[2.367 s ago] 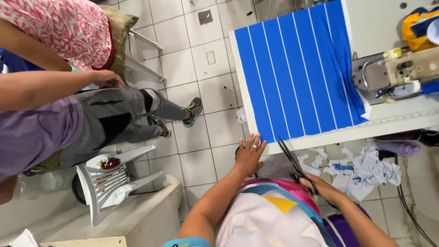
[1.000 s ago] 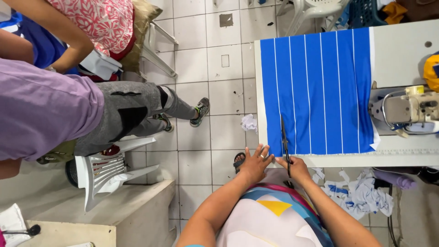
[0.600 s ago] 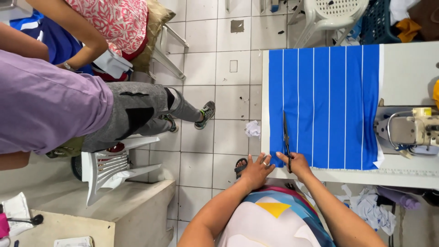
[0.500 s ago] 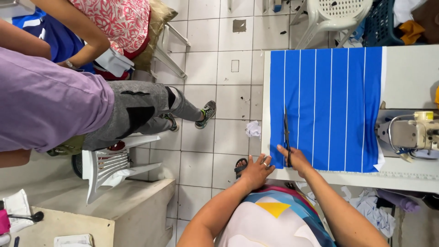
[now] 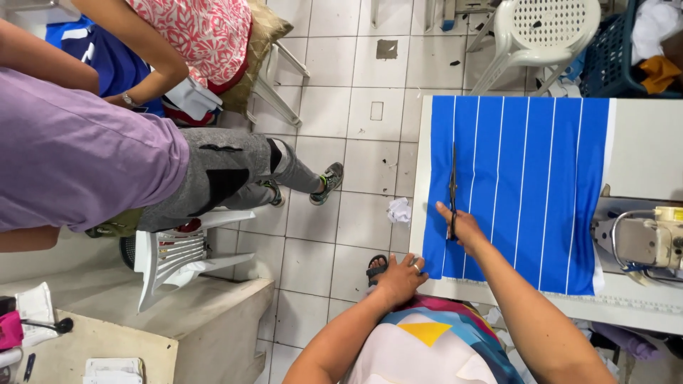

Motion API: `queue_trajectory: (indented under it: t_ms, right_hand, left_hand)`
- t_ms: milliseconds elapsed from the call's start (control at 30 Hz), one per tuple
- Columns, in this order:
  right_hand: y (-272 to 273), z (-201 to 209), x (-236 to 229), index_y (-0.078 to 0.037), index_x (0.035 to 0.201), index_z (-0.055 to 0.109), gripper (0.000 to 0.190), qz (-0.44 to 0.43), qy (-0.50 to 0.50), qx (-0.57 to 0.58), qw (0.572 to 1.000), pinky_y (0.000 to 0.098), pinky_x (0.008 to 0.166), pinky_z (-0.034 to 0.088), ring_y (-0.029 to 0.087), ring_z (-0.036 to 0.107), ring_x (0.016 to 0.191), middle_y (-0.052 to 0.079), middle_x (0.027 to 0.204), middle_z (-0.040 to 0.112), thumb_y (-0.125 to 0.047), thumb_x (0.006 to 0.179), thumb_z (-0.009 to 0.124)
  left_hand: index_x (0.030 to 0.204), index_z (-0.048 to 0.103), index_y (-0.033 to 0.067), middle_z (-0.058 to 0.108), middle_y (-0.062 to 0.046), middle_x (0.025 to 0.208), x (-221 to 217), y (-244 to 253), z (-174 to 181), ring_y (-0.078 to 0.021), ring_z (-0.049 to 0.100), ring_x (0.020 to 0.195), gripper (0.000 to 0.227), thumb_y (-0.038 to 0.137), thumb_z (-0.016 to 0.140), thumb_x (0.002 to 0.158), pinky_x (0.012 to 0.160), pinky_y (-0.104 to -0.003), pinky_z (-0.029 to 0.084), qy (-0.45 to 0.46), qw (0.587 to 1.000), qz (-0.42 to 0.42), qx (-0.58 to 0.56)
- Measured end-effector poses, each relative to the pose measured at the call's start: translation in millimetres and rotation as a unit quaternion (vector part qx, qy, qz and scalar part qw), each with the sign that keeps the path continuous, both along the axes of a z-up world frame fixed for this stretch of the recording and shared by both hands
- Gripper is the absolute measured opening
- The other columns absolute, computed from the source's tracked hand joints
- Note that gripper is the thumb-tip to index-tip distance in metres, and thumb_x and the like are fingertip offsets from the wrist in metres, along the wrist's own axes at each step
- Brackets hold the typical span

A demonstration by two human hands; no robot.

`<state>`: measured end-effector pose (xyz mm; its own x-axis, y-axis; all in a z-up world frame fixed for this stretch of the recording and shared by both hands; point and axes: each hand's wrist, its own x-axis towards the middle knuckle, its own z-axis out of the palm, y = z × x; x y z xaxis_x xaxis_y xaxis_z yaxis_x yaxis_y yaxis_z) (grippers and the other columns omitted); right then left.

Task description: Cutting strips of blue fabric with white stripes using scissors on a work table.

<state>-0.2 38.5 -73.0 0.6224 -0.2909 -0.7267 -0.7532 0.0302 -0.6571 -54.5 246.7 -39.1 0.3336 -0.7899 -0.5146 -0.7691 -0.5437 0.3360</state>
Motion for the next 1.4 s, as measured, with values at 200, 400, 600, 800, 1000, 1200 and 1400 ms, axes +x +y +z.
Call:
queue_trajectory:
  t_ms: [200,400,600,800,1000,1200,1400]
  right_hand:
    - [-2.0,-5.9,7.9,-0.004,0.065,0.054,0.052,-0.012,-0.024,-0.027,0.999,0.0241,0.036,0.033,0.018,0.052,0.04,0.008,0.049,0.048,-0.046,0.077,0.081]
    - [-13.3,14.6,46.0,-0.007,0.073,0.056,0.063,0.023,-0.006,0.004,1.0,0.0234,0.032,0.035,0.018,0.055,0.046,0.004,0.054,0.051,-0.068,0.079,0.074]
    - [-11.7,32.8,64.4,-0.008,0.089,0.06,0.051,0.035,0.056,-0.04,0.997,0.0317,0.05,0.033,0.017,0.044,0.055,0.007,0.063,0.05,-0.055,0.076,0.072]
    - [-10.8,48.4,75.4,-0.006,0.113,0.061,0.072,0.047,0.099,-0.041,0.993,0.0277,0.049,0.032,0.015,0.044,0.057,0.008,0.068,0.054,-0.064,0.072,0.068]
    - [-12.6,62.0,81.7,-0.009,0.066,0.051,0.052,0.036,0.063,-0.027,0.997,0.0303,0.046,0.032,0.018,0.047,0.05,0.009,0.056,0.051,-0.054,0.077,0.074]
    - [-20.9,70.7,-16.1,-0.009,0.072,0.056,0.052,0.103,0.026,0.055,0.993,0.0296,0.041,0.033,0.019,0.048,0.045,0.008,0.055,0.053,-0.06,0.084,0.054]
    - [-34.9,45.2,-245.5,-0.013,0.08,0.062,0.028,0.194,0.102,0.019,0.976,0.0313,0.057,0.043,0.017,0.051,0.057,0.004,0.064,0.055,-0.039,0.089,0.059]
  left_hand:
    - [0.119,0.067,0.0164,0.052,-0.013,0.133,-3.6,1.6,-8.9,-0.037,0.042,0.129,0.031,0.014,0.061,0.089,0.096,-0.069,0.039,-0.029,0.999,0.026,-0.031]
    - [0.111,0.071,0.0165,0.054,-0.012,0.128,-3.7,0.4,-19.3,-0.0364,0.045,0.122,0.027,0.009,0.054,0.092,0.092,-0.07,0.041,-0.04,0.997,0.023,-0.056]
    - [0.13,0.057,0.0201,0.03,-0.01,0.15,17.4,-7.1,4.9,-0.0327,0.024,0.137,0.033,0.02,0.048,0.097,0.102,-0.066,0.03,0.064,0.995,-0.033,0.075]
    - [0.129,0.058,0.0202,0.035,-0.009,0.148,22.0,-6.1,16.1,-0.031,0.028,0.135,0.033,0.023,0.049,0.097,0.101,-0.064,0.033,0.066,0.995,-0.035,0.065]
    - [0.131,0.057,0.0202,0.04,-0.008,0.145,25.8,-9.6,24.4,-0.0312,0.031,0.133,0.035,0.022,0.043,0.099,0.102,-0.063,0.031,0.068,0.994,-0.041,0.08]
    - [0.13,0.057,0.0181,0.04,-0.011,0.146,13.4,-9.9,-8.7,-0.0331,0.035,0.13,0.045,0.035,0.06,0.088,0.102,-0.065,0.028,0.008,0.998,-0.047,0.043]
    - [0.14,0.037,0.0146,0.038,-0.017,0.141,-1.2,-19.4,-1.1,-0.0368,0.033,0.129,0.065,0.042,0.059,0.085,0.102,-0.064,0.026,-0.123,0.99,-0.057,0.033]
